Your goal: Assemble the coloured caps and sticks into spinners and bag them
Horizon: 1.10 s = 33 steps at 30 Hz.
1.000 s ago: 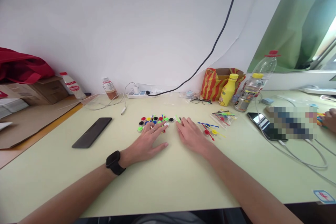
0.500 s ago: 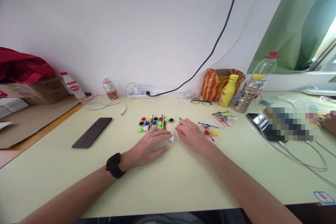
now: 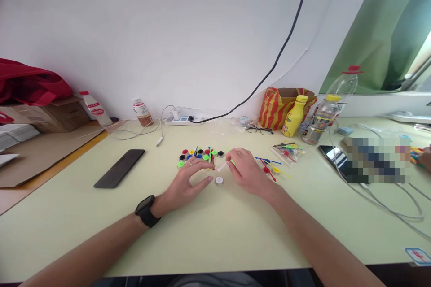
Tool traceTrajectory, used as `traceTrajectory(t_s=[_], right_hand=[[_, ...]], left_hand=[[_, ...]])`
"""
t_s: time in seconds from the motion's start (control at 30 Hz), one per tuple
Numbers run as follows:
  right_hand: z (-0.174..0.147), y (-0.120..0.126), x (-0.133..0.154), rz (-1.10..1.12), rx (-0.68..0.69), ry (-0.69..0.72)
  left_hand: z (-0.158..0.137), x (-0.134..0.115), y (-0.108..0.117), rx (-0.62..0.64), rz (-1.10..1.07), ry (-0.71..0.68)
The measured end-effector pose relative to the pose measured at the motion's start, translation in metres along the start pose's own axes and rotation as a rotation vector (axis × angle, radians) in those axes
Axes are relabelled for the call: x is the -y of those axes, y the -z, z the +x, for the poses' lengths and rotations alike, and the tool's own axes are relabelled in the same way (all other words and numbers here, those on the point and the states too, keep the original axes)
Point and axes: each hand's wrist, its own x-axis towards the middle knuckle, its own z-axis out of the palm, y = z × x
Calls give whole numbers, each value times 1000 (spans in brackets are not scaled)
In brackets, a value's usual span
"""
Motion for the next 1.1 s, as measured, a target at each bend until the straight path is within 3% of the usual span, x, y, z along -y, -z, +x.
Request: traceTrajectory(t_s=[0.27, 0.4, 0.6, 0.77, 0.93, 1.1], right_hand=[[-4, -4, 15, 429, 228, -181], [-5, -7, 9, 521, 324, -250], [-4, -15, 8, 524, 281, -269], [-3, -16, 9, 698, 329, -284], [0, -12, 13, 720, 239, -248], [2, -9, 13, 768, 277, -353]], left_hand=[[0, 3, -4, -105, -108, 108], [3, 6, -2, -57, -179, 157], [4, 6, 3, -41, -209, 208], [6, 6, 7, -20, -289, 270], [7, 9, 11, -32, -446, 360], [7, 13, 12, 56, -505, 407]])
